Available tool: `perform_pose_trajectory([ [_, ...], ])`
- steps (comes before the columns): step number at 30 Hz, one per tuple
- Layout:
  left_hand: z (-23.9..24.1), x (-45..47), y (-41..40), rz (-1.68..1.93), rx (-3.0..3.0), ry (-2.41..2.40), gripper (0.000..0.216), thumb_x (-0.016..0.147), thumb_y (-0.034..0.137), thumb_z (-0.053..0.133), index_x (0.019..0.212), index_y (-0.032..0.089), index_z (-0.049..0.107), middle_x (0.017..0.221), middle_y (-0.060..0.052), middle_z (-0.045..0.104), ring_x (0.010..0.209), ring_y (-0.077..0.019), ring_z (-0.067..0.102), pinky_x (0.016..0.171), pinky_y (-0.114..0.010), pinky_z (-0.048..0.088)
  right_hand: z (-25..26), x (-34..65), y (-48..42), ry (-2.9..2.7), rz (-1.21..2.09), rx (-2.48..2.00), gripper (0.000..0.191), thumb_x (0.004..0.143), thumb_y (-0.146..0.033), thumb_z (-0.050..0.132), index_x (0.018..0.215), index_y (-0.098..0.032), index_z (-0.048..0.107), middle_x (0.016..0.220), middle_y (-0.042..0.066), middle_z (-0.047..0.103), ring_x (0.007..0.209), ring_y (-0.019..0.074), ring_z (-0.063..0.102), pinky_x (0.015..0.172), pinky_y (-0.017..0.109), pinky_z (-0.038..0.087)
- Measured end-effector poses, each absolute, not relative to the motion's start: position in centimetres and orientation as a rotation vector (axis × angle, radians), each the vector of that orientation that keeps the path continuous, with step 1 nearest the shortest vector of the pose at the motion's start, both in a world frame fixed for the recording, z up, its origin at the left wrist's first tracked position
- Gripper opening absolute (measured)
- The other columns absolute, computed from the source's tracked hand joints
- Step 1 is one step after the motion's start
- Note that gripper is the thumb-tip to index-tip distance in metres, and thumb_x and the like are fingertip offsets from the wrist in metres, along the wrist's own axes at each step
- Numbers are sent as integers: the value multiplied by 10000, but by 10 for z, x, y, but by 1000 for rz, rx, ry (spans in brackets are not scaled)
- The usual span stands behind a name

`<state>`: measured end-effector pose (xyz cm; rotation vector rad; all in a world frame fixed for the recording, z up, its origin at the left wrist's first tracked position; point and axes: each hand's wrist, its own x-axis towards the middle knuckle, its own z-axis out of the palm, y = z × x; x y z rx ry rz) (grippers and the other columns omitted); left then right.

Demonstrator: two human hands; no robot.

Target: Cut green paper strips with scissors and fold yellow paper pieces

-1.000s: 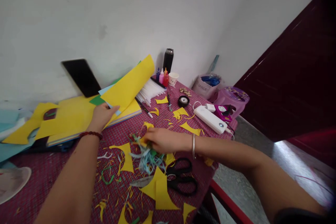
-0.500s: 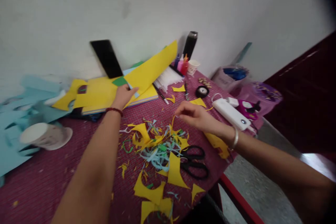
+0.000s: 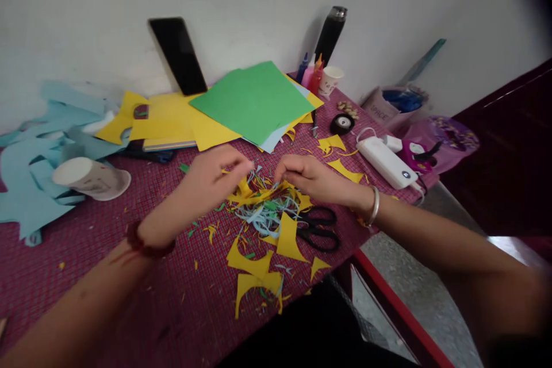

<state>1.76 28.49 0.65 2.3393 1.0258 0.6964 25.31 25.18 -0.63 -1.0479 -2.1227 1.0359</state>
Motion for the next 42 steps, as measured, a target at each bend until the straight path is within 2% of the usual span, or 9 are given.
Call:
perform_pose_trajectory([
  [4, -10, 34, 254, 443, 2654, 918, 243, 884, 384, 547, 836, 174, 659, 849, -54, 631, 853, -213, 568, 775, -362, 454, -13, 244, 246, -2074, 1002, -1023, 225, 861, -61, 423, 869, -169, 620, 807, -9, 608, 738, 105, 545, 700, 248, 413],
  [7, -23, 40, 249, 332, 2902, 1036, 162, 870, 262, 567, 769, 172, 657, 806, -58, 611, 848, -235, 558, 833, -425, 456, -17, 242, 241, -2053, 979, -1110, 188, 835, -63, 485, 879, -167, 635, 753, -20, 589, 678, 103, 526, 665, 243, 411],
  [12, -22, 17, 221, 372, 3204, 1035, 140, 860, 127, 542, 814, 171, 667, 791, -48, 617, 870, -231, 571, 1061, -496, 335, -21, 245, 235, -2096, 737, -1081, 226, 818, -16, 486, 886, -165, 642, 864, 25, 595, 836, 136, 562, 769, 274, 440],
  [17, -33, -12, 186, 290, 3189, 1047, 251, 868, 86, 501, 1045, 157, 663, 902, -67, 673, 916, -242, 604, 1035, -505, 378, -29, 236, 238, -2140, 765, -1090, 235, 829, -26, 489, 891, -172, 663, 866, 21, 637, 809, 129, 584, 752, 257, 439],
  [22, -50, -19, 173, 246, 2991, 1142, 293, 867, 60, 477, 1069, 162, 662, 1127, -105, 683, 1045, -255, 609, 1037, -515, 382, -30, 222, 247, -2277, 692, -1330, 135, 860, -140, 556, 851, -176, 686, 672, -17, 632, 599, 108, 527, 607, 243, 355],
  [28, -59, -18, 171, 333, 2916, 1178, 300, 859, 40, 468, 1051, 146, 673, 1111, -103, 696, 1038, -261, 619, 1002, -487, 429, -29, 210, 260, -2517, 421, -1221, 137, 842, -140, 586, 900, -183, 703, 902, 40, 654, 801, 152, 569, 727, 271, 353],
  [33, -62, -17, 171, 356, 2885, 1207, 276, 861, 33, 459, 1007, 132, 671, 1077, -111, 706, 1014, -264, 629, 988, -475, 444, -37, 194, 265, -2689, 284, -1174, 130, 816, -126, 583, 866, -181, 690, 906, 51, 646, 863, 187, 567, 800, 316, 313],
  [38, -64, -15, 170, 377, 2859, 1255, 268, 858, 29, 455, 1015, 119, 653, 1057, -118, 706, 1003, -255, 631, 1007, -471, 431, -36, 188, 273, -2343, 695, -1316, 91, 727, -79, 580, 711, -156, 627, 783, 32, 621, 765, 160, 539, 750, 290, 343],
  [42, -63, -17, 171, 450, 2820, 1284, 265, 866, 51, 457, 1022, 148, 648, 1057, -101, 701, 995, -242, 624, 1020, -477, 412, -21, 190, 275, -2108, 854, -1389, 117, 809, -156, 482, 748, -154, 582, 675, 6, 584, 594, 117, 493, 598, 245, 376],
])
